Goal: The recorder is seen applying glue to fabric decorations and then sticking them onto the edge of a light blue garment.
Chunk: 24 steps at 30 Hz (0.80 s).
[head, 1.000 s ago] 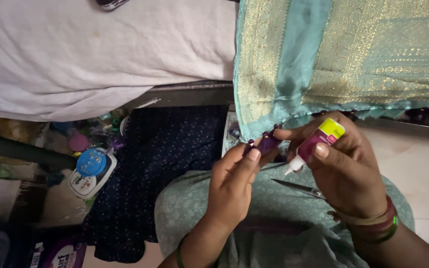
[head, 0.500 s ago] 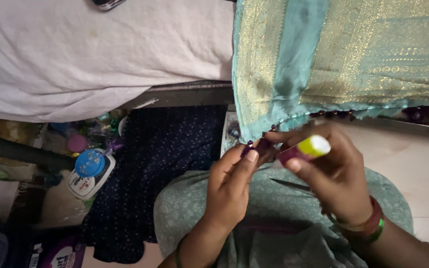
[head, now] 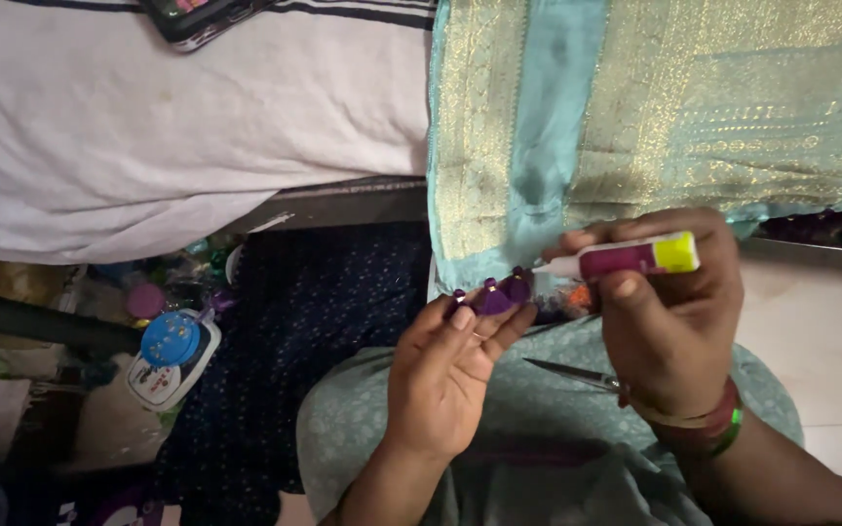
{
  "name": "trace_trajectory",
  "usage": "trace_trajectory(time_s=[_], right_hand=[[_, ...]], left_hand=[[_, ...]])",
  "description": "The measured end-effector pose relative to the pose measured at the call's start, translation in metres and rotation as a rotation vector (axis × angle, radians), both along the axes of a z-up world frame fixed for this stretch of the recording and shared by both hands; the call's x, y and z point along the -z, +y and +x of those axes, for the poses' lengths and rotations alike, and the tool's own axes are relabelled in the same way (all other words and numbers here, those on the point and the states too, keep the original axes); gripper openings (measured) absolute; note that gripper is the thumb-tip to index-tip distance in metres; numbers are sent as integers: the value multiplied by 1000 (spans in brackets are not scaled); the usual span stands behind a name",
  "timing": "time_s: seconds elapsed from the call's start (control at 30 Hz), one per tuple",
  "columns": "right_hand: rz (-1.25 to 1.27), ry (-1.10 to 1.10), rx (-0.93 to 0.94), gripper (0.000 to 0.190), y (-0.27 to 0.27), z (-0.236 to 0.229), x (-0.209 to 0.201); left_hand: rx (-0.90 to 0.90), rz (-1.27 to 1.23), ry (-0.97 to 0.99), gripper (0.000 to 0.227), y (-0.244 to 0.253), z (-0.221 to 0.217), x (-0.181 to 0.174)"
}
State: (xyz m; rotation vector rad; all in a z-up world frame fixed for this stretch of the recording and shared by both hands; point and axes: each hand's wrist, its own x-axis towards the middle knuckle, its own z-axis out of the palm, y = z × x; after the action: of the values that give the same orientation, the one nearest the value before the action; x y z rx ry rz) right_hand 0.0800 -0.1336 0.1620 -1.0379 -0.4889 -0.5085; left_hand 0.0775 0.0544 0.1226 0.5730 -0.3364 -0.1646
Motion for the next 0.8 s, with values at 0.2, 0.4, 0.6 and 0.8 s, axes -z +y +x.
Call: trace_trajectory(time_s=[0.2, 0.4, 0.6, 0.8], right_hand=[[-64, 38, 19, 29, 3, 0, 7], [-90, 30, 0, 28, 1, 2, 8], [-166, 87, 83, 29, 0, -1, 4], [-93, 11, 99, 26, -5, 0, -5]], left_hand=[[83, -53, 73, 28, 1, 2, -7], [104, -66, 70, 29, 1, 3, -5], [81, -36, 71, 29, 1, 3, -4], [73, -71, 61, 27, 1, 2, -2]])
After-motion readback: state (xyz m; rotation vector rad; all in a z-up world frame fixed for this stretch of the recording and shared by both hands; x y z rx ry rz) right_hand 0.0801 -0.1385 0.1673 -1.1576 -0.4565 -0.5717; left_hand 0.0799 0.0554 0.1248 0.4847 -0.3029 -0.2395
